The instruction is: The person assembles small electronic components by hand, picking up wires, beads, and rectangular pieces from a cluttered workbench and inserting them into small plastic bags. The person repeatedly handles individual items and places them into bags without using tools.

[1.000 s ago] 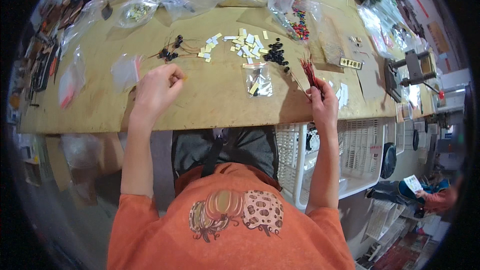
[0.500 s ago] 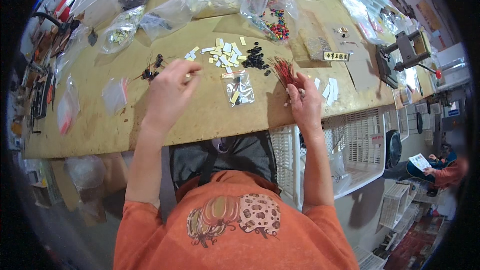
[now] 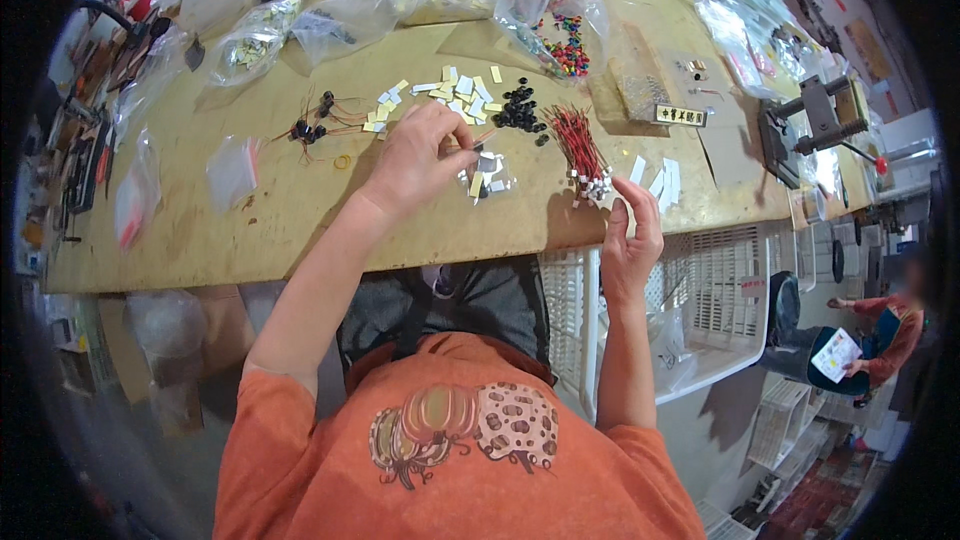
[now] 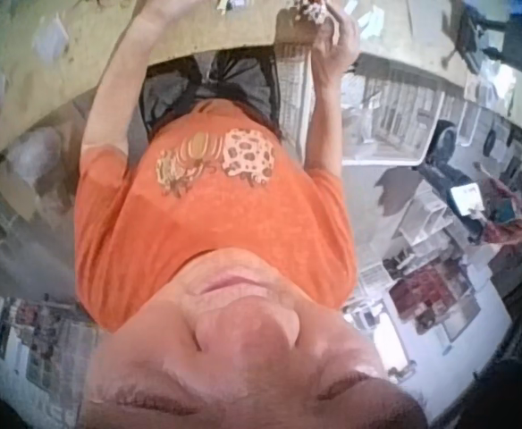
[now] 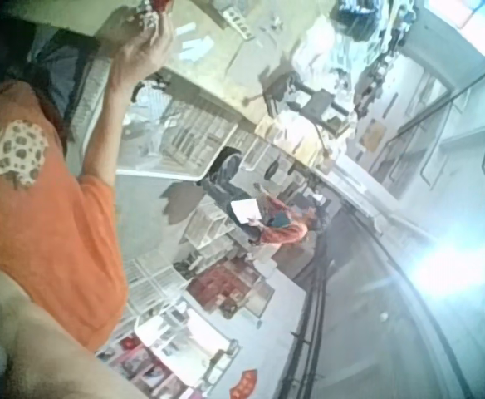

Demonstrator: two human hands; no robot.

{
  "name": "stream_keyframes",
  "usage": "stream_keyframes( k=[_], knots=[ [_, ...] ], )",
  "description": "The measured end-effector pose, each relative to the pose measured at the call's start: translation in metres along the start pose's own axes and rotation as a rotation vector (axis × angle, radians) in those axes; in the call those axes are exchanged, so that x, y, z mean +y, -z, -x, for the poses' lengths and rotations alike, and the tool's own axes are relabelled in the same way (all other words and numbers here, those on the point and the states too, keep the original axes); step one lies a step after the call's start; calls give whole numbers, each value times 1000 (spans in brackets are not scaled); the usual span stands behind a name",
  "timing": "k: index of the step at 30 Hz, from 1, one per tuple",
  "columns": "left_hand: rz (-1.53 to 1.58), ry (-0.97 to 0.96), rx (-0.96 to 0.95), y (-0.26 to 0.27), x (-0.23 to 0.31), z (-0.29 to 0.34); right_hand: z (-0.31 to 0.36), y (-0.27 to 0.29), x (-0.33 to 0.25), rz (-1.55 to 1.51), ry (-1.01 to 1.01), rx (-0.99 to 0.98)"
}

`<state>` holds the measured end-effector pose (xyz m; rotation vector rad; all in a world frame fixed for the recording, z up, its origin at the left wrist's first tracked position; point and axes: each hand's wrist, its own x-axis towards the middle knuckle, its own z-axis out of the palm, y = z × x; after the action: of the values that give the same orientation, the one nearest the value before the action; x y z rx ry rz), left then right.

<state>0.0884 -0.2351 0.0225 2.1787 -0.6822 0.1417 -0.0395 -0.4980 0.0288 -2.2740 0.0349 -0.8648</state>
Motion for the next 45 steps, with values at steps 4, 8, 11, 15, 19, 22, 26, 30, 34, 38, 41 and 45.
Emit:
stream_keyframes(
  k=[4, 8, 11, 15, 19, 22, 26, 30, 34, 38, 41, 45],
  knots=[
    [445, 144, -43, 1, -5, 0, 2, -2, -8, -71, -10, -28],
    [745, 238, -121, 12, 7, 4, 7, -7, -20, -183, -55, -101],
    [822, 254, -142, 22, 19, 9, 4, -7, -30, -121, -93, -110],
    [901, 215, -128, 24, 28, 7, -9, 0, -1, -87, -182, 4],
    [947, 209, -128, 19, 39, -5, -31, 2, 18, 17, -212, -98],
    [981, 167, -139, 8, 35, -5, -50, -9, 15, 180, -247, -224],
    [935, 87, -118, 5, 33, 8, -66, -20, 30, 125, -432, -394],
    [908, 87, -61, 4, 30, 13, -65, -20, 52, -123, -528, -398],
    [730, -9, 8, 12, 39, 14, -69, -7, 43, -546, -748, -386],
    [585, -184, 163, 11, 43, 13, -71, 8, 45, -916, -910, -390],
    [592, -290, 170, 8, 34, 11, -72, 6, 44, -1027, -948, -272],
    [787, -196, 42, 9, 40, 15, -72, 5, 35, -1117, -887, -232]
  ],
)
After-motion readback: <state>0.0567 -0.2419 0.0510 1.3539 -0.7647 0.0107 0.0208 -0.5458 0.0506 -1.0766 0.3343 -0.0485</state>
